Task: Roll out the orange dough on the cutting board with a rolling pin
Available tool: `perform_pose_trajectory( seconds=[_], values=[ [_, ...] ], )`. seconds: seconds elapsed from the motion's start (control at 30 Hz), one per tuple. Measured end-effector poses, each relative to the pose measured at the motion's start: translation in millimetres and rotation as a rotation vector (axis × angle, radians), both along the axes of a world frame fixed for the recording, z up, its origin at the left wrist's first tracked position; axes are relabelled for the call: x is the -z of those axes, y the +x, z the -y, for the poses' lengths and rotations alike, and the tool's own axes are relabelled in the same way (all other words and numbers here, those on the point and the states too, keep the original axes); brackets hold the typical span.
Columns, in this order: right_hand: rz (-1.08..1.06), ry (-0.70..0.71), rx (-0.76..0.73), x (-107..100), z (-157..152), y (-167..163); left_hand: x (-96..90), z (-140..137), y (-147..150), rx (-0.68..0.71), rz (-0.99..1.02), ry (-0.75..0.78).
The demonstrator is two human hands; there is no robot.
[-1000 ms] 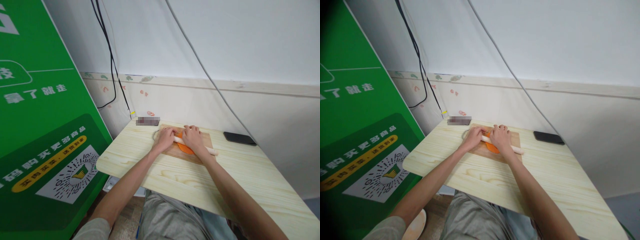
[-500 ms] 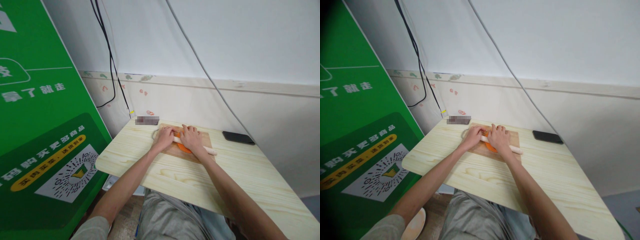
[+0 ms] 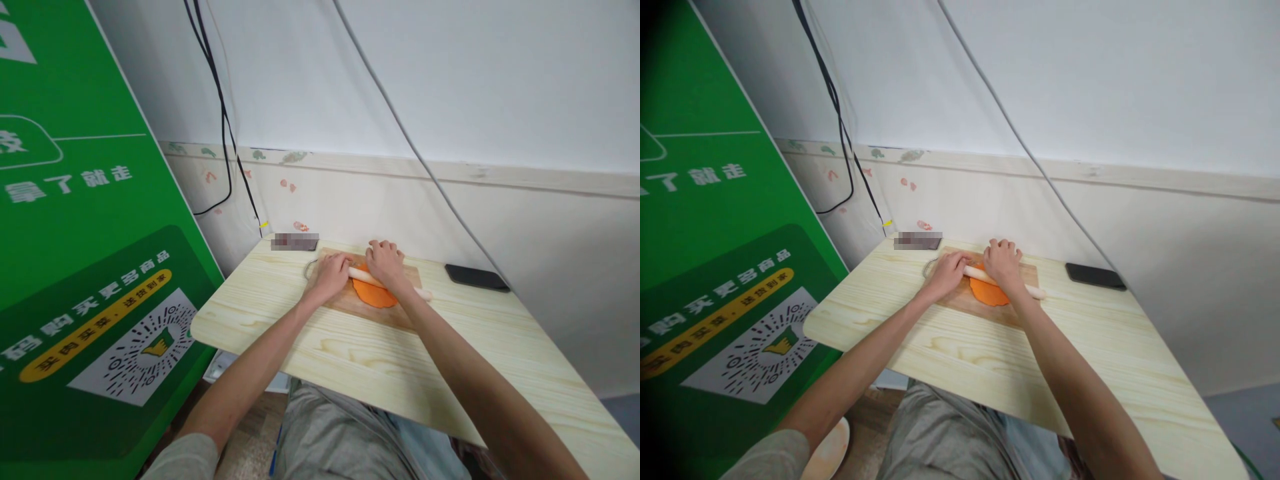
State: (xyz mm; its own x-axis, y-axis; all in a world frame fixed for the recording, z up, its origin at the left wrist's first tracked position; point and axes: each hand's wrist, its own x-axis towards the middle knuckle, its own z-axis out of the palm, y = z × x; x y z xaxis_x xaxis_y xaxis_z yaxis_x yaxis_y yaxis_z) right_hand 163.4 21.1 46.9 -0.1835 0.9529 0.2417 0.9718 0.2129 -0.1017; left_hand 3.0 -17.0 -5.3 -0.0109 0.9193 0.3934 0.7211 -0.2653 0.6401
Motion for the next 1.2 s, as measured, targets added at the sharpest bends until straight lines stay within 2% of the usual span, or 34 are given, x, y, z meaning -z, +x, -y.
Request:
perform_pose_trajectory(
  seconds=[0.1, 0.33, 0.43, 0.53, 0.67, 0.87, 1.2],
  values=[
    [0.019, 0.023, -0.010, 2, 11, -1, 0.5, 0, 0, -0.002, -0.003, -0.002],
    [0.078, 0.057, -0.029, 12, 63, -5, 0.9, 0, 1, 0.006, -0.010, -0.014],
    [0.101, 0.078, -0.037, 13, 76, -8, -0.8, 2, 1, 0.012, -0.020, -0.021],
    [0.080, 0.038, -0.029, 11, 71, -8, -2.7, 4, 1, 0.015, -0.027, -0.017],
    [0.014, -0.030, 0.007, 5, 46, -7, -3.8, 3, 1, 0.013, -0.034, -0.002],
    [-0.040, -0.032, 0.023, 4, 20, -6, -3.7, 2, 1, 0.010, -0.071, -0.010],
    [0.048, 0.090, -0.036, 15, 69, -10, -4.4, 5, 1, 0.027, -0.056, -0.002]
  ],
)
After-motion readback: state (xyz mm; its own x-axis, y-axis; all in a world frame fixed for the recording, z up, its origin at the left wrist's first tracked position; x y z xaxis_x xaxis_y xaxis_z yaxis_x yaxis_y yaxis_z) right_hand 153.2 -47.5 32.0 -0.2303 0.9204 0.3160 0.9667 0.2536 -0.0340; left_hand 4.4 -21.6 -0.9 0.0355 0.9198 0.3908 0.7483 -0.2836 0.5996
